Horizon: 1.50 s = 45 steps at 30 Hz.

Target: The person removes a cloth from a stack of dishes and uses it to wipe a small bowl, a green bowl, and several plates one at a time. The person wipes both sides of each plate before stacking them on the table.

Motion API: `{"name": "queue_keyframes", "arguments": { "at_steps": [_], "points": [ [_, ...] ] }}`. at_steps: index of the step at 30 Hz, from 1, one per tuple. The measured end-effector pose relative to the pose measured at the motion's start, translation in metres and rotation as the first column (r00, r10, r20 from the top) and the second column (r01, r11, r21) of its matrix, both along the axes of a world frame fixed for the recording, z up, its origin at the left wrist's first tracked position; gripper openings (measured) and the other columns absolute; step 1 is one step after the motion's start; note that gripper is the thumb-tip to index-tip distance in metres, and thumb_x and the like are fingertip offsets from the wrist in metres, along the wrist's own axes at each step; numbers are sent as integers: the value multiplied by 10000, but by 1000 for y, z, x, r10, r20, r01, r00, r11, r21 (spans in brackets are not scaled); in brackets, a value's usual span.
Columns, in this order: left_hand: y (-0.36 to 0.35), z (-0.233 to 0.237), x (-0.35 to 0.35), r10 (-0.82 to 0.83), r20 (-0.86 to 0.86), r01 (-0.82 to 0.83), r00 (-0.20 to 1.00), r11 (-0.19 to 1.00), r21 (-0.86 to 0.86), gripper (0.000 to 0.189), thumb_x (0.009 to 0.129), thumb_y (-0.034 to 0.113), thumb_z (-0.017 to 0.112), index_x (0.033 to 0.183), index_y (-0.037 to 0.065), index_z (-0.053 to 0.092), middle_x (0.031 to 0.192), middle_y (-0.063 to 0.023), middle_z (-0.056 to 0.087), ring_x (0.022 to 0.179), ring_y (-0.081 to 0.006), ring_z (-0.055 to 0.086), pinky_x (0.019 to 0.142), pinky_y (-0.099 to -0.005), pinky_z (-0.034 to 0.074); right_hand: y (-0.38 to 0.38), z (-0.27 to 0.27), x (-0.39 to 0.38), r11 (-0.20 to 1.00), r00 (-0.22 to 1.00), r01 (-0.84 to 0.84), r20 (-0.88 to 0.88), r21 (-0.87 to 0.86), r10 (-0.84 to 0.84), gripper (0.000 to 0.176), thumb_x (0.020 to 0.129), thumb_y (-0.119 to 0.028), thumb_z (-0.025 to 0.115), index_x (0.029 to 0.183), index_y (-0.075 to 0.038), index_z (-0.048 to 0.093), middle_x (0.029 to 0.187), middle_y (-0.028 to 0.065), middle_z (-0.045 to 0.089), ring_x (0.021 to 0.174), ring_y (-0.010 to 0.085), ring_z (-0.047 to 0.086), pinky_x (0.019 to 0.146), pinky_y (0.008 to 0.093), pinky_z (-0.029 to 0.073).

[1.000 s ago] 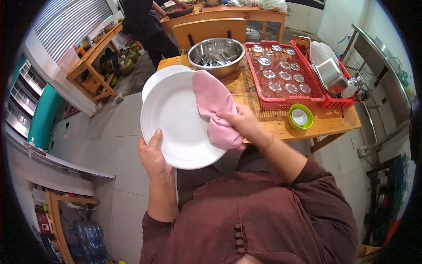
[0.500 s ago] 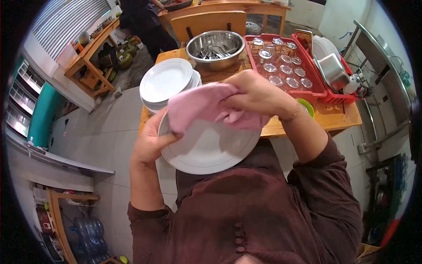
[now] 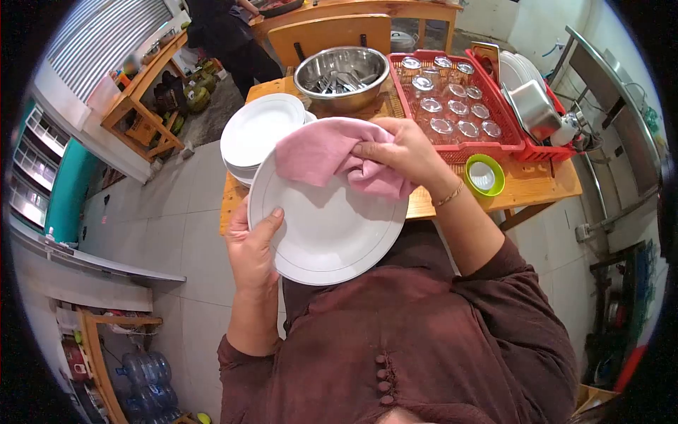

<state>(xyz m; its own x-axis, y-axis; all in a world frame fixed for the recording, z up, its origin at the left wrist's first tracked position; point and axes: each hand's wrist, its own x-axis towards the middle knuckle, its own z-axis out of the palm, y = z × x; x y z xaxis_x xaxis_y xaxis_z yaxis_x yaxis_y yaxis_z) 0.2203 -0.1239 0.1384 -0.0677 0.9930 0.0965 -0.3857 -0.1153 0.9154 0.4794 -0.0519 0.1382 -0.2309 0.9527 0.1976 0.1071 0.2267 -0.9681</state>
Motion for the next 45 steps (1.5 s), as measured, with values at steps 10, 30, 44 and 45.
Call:
{"name": "queue_keyframes", "arguments": {
  "at_steps": [10,30,44,45],
  "points": [
    [20,-3,-15,212,108,-212,971,977,-18,402,811,-82,572,1210,-75,529,1077,-185,649,913,-255,673,823,-371,563,-54,-52,-17,895,991,-23,-125,-445,-37,293,917,-225,664,1096,2,619,962,37,670,816,74,623,721,232,517],
    [37,-3,-54,-347,-206,316,915,934,-167,411,845,29,626,1242,-34,540,1092,-139,662,939,-219,670,845,-354,548,-23,26,-5,984,962,-130,223,-121,154,321,853,-261,709,960,43,703,818,78,694,725,115,623,680,290,510],
    [32,-50,-11,-167,71,181,983,912,-367,340,938,114,563,1237,-41,521,1081,-146,659,902,-234,674,783,-379,570,10,185,13,632,921,197,78,750,-381,242,937,-212,610,978,23,648,806,54,646,709,104,612,615,240,509],
    [33,-55,-7,-215,138,251,967,896,-365,335,940,122,565,1233,-35,527,1068,-144,660,885,-228,674,775,-372,570,13,198,7,569,921,257,-19,781,-390,239,946,-199,599,963,36,642,789,66,645,683,114,623,573,229,519]
  ]
}}
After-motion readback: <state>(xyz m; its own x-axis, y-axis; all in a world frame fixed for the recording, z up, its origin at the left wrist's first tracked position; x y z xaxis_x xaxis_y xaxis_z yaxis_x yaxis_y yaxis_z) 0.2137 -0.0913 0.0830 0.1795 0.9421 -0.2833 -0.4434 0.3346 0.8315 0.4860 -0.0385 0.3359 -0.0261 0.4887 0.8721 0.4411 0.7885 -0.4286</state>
